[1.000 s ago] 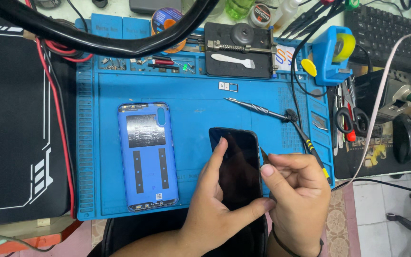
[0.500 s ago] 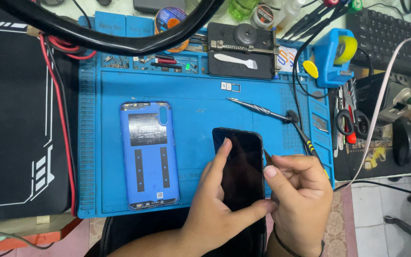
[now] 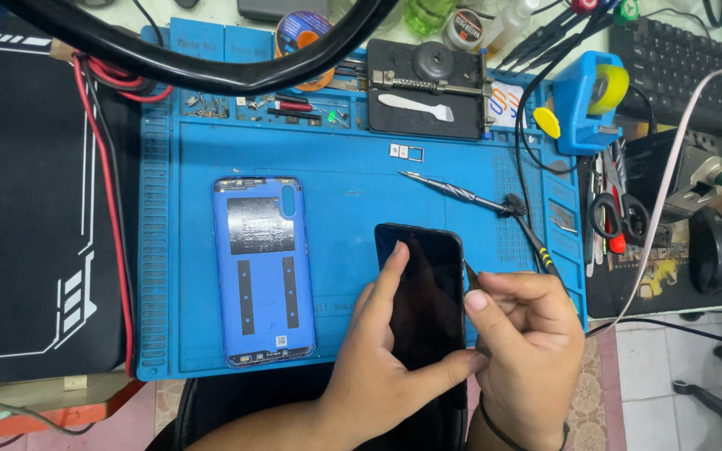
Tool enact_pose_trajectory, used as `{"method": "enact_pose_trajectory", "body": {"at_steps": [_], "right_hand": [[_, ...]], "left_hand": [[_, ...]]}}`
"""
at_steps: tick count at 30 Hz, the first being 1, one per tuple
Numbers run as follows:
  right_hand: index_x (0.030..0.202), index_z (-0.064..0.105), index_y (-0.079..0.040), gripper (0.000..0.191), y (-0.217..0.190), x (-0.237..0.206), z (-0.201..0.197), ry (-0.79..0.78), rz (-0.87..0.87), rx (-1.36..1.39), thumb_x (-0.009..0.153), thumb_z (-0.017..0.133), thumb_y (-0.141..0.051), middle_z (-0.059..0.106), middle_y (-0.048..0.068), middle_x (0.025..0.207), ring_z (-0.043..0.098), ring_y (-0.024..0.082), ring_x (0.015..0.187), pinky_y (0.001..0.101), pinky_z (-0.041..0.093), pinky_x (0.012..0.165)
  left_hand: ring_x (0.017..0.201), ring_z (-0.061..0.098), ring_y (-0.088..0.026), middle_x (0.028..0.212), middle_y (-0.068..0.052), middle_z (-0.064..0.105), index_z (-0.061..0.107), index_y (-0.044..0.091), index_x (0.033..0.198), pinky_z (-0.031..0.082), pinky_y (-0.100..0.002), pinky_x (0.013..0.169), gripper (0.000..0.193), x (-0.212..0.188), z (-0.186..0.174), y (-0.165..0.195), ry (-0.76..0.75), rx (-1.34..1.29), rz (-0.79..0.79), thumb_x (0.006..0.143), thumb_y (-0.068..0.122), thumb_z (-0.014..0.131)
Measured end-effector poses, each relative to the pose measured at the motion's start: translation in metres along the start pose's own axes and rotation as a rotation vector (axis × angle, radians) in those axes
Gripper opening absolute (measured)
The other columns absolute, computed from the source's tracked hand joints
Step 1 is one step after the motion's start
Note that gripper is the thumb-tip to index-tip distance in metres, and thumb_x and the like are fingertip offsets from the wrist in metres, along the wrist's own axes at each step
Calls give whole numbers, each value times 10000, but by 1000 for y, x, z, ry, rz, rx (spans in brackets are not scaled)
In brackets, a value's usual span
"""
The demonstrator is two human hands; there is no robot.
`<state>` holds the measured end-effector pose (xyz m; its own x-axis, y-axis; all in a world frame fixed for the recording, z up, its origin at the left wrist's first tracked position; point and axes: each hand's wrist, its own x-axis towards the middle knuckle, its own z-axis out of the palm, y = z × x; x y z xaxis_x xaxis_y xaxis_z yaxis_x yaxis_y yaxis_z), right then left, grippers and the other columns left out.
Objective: The person pries open the back cover of a blue smartphone by hand, separates the back housing from the frame, and works along the edges of the frame. They handle the battery and internal components, then reach toward the workbench shelf for supplies.
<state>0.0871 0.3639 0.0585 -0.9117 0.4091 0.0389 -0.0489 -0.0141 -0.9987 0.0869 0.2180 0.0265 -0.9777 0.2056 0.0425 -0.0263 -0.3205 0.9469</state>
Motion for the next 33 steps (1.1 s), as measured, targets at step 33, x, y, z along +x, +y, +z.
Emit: {"method": "enact_pose_trajectory", "body": {"at_steps": [33], "right_hand": [[1089,655,33,227,-3,-1,-1,19,30,14,885,725,106,719,110,968,675,96,835,203,525,743]], "left_hand": [[1429,507,-249,1528,-184,424,187,-42,1630,434,-384,1198,1110,-1,8,3,27,-124,-6,780,79,890]]}}
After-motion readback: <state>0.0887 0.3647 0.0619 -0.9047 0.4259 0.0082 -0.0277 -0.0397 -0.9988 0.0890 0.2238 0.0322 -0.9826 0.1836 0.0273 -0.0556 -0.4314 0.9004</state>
